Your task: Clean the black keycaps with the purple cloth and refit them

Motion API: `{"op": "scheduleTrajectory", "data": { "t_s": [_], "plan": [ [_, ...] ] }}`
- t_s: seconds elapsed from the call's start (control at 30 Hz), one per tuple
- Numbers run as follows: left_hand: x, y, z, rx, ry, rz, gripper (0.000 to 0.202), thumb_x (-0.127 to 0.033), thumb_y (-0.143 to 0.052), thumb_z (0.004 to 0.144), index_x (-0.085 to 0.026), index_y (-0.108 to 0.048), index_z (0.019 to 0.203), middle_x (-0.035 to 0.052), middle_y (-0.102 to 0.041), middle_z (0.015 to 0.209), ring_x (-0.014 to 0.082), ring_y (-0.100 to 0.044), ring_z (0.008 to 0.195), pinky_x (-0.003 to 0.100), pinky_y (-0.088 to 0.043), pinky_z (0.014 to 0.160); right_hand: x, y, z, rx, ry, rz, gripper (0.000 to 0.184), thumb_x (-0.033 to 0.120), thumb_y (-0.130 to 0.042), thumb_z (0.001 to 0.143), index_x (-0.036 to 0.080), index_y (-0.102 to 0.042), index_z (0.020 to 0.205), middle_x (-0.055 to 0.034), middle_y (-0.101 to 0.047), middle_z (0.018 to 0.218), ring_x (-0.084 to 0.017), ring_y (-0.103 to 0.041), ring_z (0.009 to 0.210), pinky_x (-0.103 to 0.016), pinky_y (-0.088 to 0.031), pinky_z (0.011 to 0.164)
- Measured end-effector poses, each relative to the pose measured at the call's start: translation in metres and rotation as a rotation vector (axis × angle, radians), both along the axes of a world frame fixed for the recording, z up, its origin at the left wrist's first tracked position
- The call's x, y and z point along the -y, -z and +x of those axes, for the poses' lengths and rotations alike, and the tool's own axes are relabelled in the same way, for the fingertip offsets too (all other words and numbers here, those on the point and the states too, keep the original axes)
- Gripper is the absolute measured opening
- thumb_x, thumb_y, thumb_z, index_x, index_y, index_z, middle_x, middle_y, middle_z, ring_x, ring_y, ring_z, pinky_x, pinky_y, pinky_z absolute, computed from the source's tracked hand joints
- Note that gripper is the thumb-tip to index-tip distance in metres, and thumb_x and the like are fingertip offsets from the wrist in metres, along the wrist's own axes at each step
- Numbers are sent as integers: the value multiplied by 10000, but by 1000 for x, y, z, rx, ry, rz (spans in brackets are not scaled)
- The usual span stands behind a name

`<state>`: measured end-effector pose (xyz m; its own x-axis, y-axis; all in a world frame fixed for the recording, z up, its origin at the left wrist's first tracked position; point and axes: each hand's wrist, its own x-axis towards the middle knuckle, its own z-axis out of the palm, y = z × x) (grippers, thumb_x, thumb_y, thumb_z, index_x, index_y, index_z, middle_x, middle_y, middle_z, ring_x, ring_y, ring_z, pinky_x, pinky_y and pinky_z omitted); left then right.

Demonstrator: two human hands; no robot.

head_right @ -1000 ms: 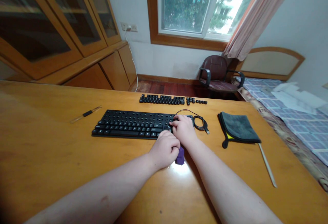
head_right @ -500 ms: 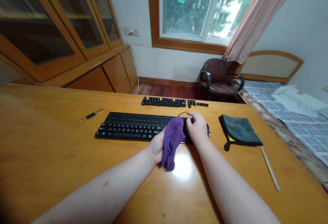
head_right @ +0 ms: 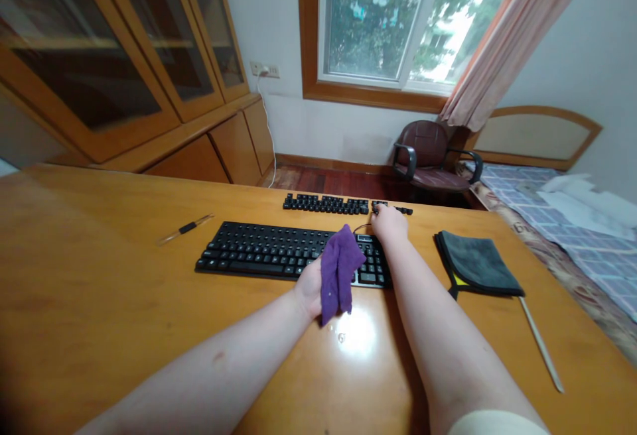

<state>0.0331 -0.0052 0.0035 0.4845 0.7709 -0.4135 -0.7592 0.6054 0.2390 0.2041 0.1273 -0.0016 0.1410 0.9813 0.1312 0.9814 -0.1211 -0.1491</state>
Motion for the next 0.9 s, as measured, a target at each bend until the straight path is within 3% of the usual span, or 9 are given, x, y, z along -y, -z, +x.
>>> {"op": "scheduleTrajectory", "data": {
  "t_s": [0.3, 0.43, 0.53, 0.6, 0.73, 0.9],
  "plan": [
    [-1, 2, 2, 16, 1, 16, 365, -394, -541, 833, -73, -670, 950, 99, -710, 813, 170, -641, 712, 254, -478, 715, -12, 6, 0, -56, 53, -22, 272, 271, -543, 757, 204, -693, 972, -127, -686, 986, -266, -626, 918, -355, -456, 779],
    [-1, 2, 2, 14, -16, 29, 344, -374, -540, 837, -85, -667, 975, 88, -711, 839, 166, -644, 744, 254, -482, 749, 10, -8, -8, -109, 41, 71, 248, 254, -517, 784, 219, -683, 965, -92, -688, 963, -241, -617, 894, -346, -460, 765],
    [-1, -2, 3, 68, -28, 105, 320, -321, -523, 853, -105, -645, 1055, 83, -706, 934, 166, -644, 845, 254, -473, 826, 54, -25, -26, -387, -159, 452, 221, 326, -559, 799, 202, -667, 946, -63, -680, 857, -184, -594, 722, -321, -474, 709],
    [0, -5, 4, 112, -28, 164, 319, -292, -503, 864, -101, -634, 1083, 93, -693, 999, 175, -632, 932, 257, -456, 883, 88, -34, -40, -538, -322, 573, 204, 339, -577, 803, 219, -655, 948, -45, -674, 873, -156, -569, 666, -318, -481, 700],
    [2, -6, 4, 159, 28, 204, 320, -276, -483, 867, -85, -632, 1077, 117, -674, 1054, 199, -601, 1034, 271, -431, 939, 133, -38, -55, -650, -507, 586, 135, 279, -604, 793, 235, -654, 910, -44, -679, 915, -180, -612, 792, -329, -496, 726],
    [4, 1, 3, 74, -23, 150, 284, -294, -512, 844, -91, -650, 988, 119, -691, 976, 210, -616, 1003, 293, -446, 925, 130, -28, -50, -502, -659, 559, 191, 257, -612, 786, 225, -650, 971, -62, -692, 921, -210, -623, 884, -388, -483, 818]
  ]
}}
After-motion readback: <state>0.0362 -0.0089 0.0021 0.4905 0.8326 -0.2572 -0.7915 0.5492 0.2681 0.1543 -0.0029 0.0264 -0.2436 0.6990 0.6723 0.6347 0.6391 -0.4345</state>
